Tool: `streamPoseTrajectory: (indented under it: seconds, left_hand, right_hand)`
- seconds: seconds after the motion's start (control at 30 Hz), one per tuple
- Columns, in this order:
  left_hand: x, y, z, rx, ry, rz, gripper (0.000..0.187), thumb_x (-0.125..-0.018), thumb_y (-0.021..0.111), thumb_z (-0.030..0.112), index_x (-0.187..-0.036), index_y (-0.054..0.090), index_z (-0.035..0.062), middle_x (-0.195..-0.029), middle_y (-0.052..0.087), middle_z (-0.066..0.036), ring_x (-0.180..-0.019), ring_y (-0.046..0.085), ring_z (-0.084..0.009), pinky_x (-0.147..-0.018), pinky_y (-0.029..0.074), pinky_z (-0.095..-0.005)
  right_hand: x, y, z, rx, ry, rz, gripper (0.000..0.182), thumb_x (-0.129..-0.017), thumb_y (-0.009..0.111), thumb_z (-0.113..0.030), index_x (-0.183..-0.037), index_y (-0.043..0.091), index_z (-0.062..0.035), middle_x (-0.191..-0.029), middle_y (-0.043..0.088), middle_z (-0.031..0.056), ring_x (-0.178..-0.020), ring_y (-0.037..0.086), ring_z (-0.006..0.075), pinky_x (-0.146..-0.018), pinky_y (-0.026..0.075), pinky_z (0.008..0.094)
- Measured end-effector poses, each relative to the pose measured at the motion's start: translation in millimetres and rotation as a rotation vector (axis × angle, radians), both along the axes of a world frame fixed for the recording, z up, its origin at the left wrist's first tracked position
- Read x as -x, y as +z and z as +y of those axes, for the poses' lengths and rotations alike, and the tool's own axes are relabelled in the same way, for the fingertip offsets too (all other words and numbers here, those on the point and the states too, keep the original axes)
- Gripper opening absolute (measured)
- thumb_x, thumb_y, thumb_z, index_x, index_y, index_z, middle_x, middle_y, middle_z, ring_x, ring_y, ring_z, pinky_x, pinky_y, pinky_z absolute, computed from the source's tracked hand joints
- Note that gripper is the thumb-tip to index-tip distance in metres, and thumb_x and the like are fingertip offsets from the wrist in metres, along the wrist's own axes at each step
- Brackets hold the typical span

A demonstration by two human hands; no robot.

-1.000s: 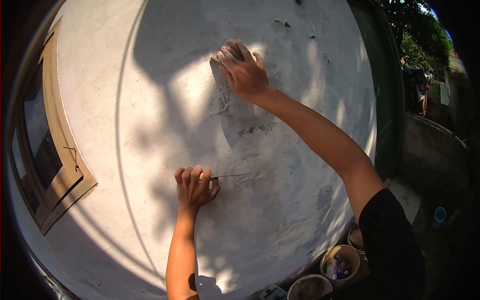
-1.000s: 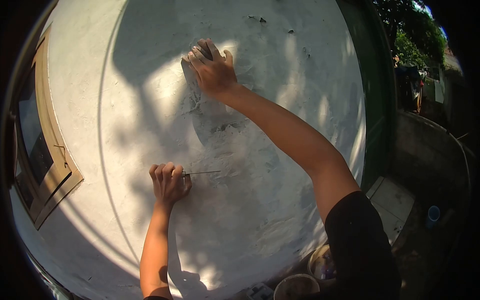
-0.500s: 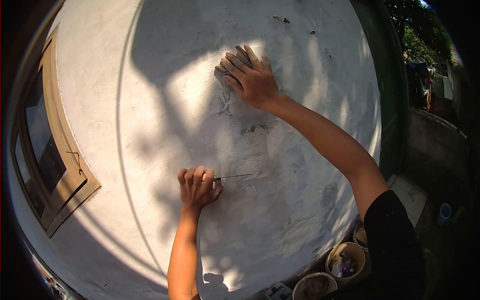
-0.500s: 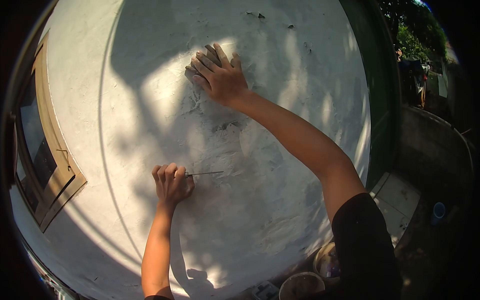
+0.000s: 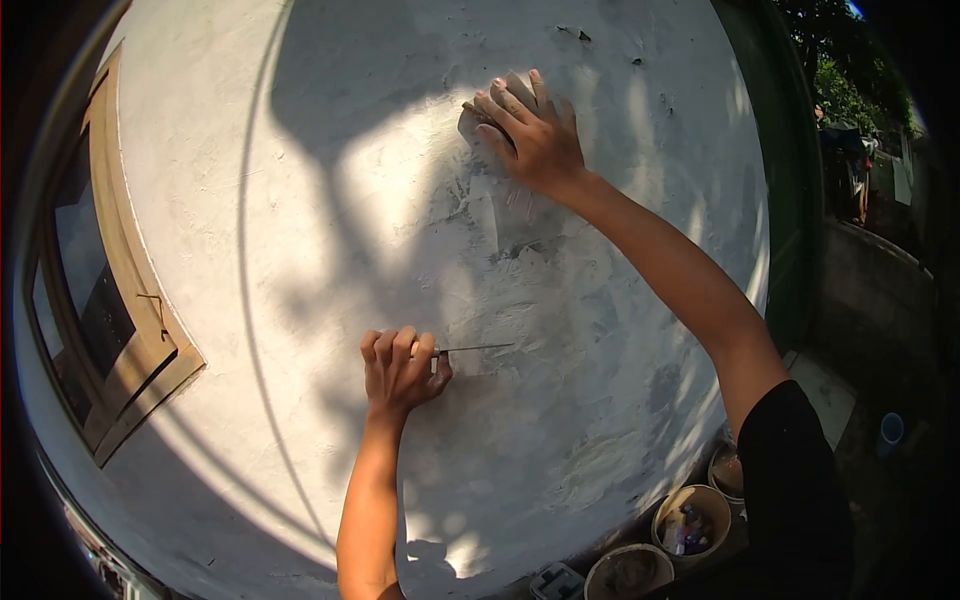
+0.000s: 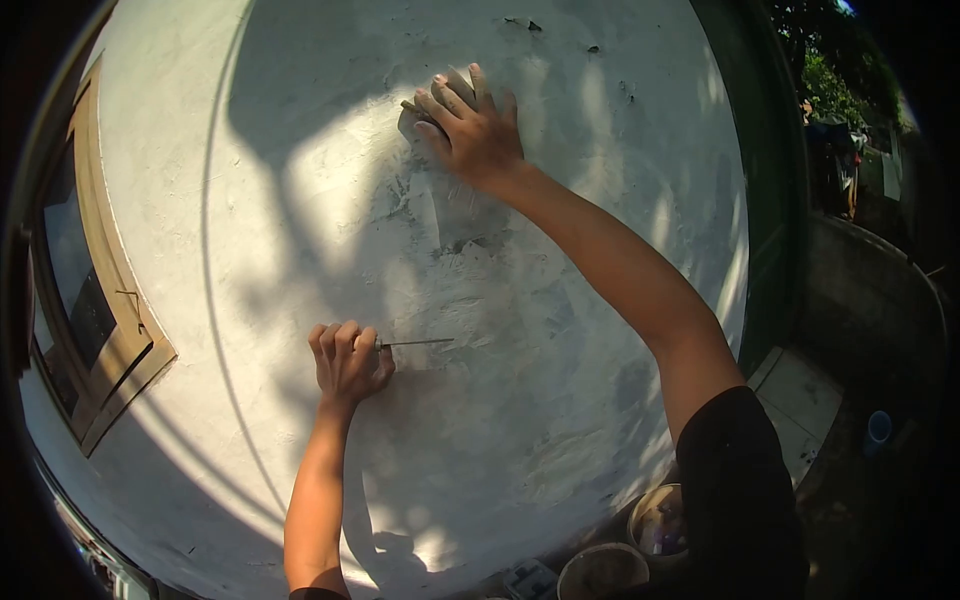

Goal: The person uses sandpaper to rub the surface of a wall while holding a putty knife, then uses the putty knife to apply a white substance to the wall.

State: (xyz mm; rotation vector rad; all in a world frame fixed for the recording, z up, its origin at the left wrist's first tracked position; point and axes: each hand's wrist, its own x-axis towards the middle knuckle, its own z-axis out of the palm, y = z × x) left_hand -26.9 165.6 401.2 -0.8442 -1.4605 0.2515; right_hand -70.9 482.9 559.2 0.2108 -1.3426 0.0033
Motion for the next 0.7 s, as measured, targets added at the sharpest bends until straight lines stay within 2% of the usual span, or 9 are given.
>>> streamPoseTrajectory:
  seconds: [0.03, 0.13, 0.17, 0.3, 0.4, 0.43, 0.53, 0.57, 0.7]
  left_hand:
    - [0, 1, 1, -0.002, 0.001, 0.003, 0.040, -0.064, 0.072, 0.021, -0.098, 0.054, 0.0131, -0.105, 0.045, -0.006, -0.099, 0.044, -0.0260, -0.094, 0.035, -0.0477]
    - [-1, 2, 0, -0.005, -0.001, 0.010, 0.038, -0.064, 0.072, 0.021, -0.097, 0.054, 0.0132, -0.103, 0.044, -0.006, -0.098, 0.044, -0.0254, -0.093, 0.036, -0.0470]
    - [0, 2, 1, -0.008, -0.005, 0.016, 0.039, -0.064, 0.072, 0.021, -0.097, 0.053, 0.0133, -0.103, 0.044, -0.006, -0.098, 0.044, -0.0254, -0.093, 0.036, -0.0471]
    - [0, 2, 2, 0.001, -0.003, 0.010, 0.041, -0.063, 0.073, 0.020, -0.098, 0.053, 0.0135, -0.104, 0.045, -0.006, -0.100, 0.044, -0.0257, -0.093, 0.036, -0.0477]
    - [5, 0, -2, 0.008, 0.024, 0.027, 0.040, -0.064, 0.073, 0.027, -0.098, 0.056, 0.0142, -0.107, 0.046, -0.005, -0.101, 0.043, -0.0244, -0.093, 0.036, -0.0450]
    - [6, 0, -2, 0.010, 0.030, 0.031, 0.041, -0.064, 0.073, 0.027, -0.099, 0.056, 0.0141, -0.107, 0.046, -0.005, -0.101, 0.043, -0.0249, -0.093, 0.036, -0.0454]
    - [2, 0, 0, -0.001, 0.014, 0.000, 0.045, -0.060, 0.072, 0.016, -0.099, 0.051, 0.0133, -0.106, 0.046, -0.007, -0.103, 0.044, -0.0276, -0.095, 0.035, -0.0493]
    - [3, -1, 0, 0.004, 0.016, -0.003, 0.045, -0.060, 0.072, 0.016, -0.100, 0.051, 0.0133, -0.106, 0.045, -0.007, -0.103, 0.044, -0.0278, -0.095, 0.035, -0.0495]
    - [3, -2, -1, 0.010, 0.020, -0.004, 0.043, -0.060, 0.071, 0.017, -0.099, 0.052, 0.0129, -0.106, 0.045, -0.007, -0.104, 0.044, -0.0281, -0.095, 0.035, -0.0496]
  right_hand:
    - [1, 7, -1, 0.081, 0.000, -0.005, 0.047, -0.100, 0.054, -0.038, -0.140, 0.054, -0.0141, -0.135, 0.061, 0.0070, -0.140, 0.039, 0.0353, -0.107, 0.034, 0.0585]
    - [7, -8, -11, 0.028, 0.194, -0.007, 0.043, -0.098, 0.057, -0.033, -0.135, 0.059, -0.0113, -0.133, 0.063, 0.0073, -0.138, 0.042, 0.0344, -0.106, 0.036, 0.0533]
    - [6, -20, -16, 0.023, 0.196, 0.013, 0.037, -0.097, 0.060, -0.028, -0.128, 0.064, -0.0096, -0.126, 0.066, 0.0074, -0.135, 0.044, 0.0339, -0.105, 0.039, 0.0493]
    - [6, -50, -2, -0.082, 0.179, -0.059, 0.032, -0.098, 0.055, -0.028, -0.123, 0.063, -0.0110, -0.120, 0.066, 0.0058, -0.137, 0.041, 0.0318, -0.107, 0.034, 0.0520]
    - [4, -26, 14, -0.040, 0.064, -0.095, 0.032, -0.098, 0.054, -0.027, -0.124, 0.063, -0.0106, -0.121, 0.066, 0.0040, -0.137, 0.041, 0.0321, -0.105, 0.035, 0.0518]
    - [4, -14, 15, 0.039, 0.132, -0.081, 0.031, -0.098, 0.054, -0.026, -0.124, 0.063, -0.0105, -0.121, 0.066, 0.0026, -0.132, 0.044, 0.0327, -0.102, 0.037, 0.0511]
    - [6, -3, 10, 0.145, 0.168, -0.096, 0.029, -0.097, 0.055, -0.025, -0.120, 0.065, -0.0104, -0.119, 0.066, 0.0035, -0.125, 0.047, 0.0332, -0.099, 0.038, 0.0506]
    - [6, -9, 6, 0.112, 0.108, -0.101, 0.025, -0.095, 0.057, -0.022, -0.116, 0.066, -0.0110, -0.116, 0.067, 0.0039, -0.118, 0.050, 0.0331, -0.096, 0.041, 0.0497]
    - [-3, -37, 4, -0.079, 0.045, -0.082, 0.022, -0.092, 0.059, -0.017, -0.112, 0.067, -0.0119, -0.110, 0.069, 0.0022, -0.117, 0.053, 0.0319, -0.091, 0.046, 0.0465]
